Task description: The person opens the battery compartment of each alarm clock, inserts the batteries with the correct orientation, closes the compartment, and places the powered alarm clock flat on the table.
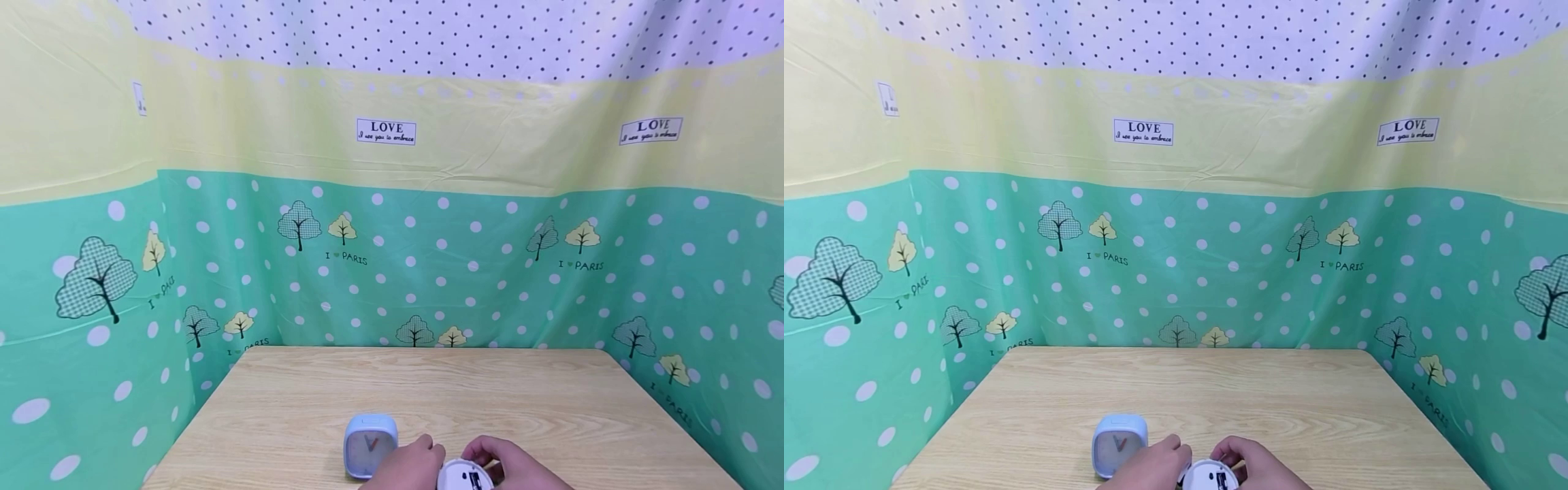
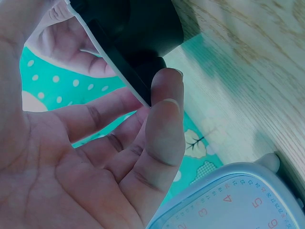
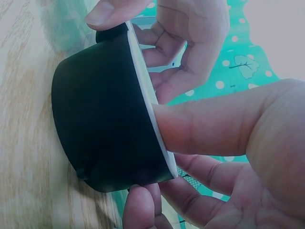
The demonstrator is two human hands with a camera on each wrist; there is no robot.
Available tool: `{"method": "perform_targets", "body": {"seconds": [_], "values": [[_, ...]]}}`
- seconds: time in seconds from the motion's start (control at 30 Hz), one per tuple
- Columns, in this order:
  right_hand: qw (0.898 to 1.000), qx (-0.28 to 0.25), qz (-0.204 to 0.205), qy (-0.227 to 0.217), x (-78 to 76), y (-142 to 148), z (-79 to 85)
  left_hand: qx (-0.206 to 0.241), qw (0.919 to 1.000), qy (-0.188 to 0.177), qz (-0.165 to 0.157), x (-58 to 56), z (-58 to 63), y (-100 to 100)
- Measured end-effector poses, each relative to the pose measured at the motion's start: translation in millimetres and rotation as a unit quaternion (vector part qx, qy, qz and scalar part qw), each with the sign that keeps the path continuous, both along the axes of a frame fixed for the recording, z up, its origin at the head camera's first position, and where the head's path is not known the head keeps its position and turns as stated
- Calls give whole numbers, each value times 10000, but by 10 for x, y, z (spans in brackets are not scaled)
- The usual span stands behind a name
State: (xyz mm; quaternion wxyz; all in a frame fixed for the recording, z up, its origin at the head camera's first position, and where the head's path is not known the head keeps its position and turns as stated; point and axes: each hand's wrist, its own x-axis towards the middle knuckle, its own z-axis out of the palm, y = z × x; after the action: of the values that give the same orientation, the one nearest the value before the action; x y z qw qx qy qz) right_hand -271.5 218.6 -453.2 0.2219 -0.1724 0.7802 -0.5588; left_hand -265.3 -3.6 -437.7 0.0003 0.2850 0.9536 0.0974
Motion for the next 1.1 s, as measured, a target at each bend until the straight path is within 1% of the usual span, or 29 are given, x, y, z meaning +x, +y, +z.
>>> {"method": "perform_targets", "body": {"seconds": [0.23,0.47,0.67,0.83,0.97,1.1], "values": [[10000,-16,-21,-41,-3,1,-6,20,10000,21,-4,2,8,-5],[10000,-32,14,-17,-4,7,-2,53,9999,126,7,5,16,-9],[10000,-22,18,-19,-11,4,-19,56,10000,28,-3,-3,16,-12],[10000,64,-60,42,-14,-15,-1,34,10000,1,-20,-6,16,-14],[9997,216,-89,122,-14,-33,12,14,10000,60,-32,-7,3,-10],[9994,304,-124,98,-5,-32,26,-7,9999,123,-56,-13,-7,-6]]}}
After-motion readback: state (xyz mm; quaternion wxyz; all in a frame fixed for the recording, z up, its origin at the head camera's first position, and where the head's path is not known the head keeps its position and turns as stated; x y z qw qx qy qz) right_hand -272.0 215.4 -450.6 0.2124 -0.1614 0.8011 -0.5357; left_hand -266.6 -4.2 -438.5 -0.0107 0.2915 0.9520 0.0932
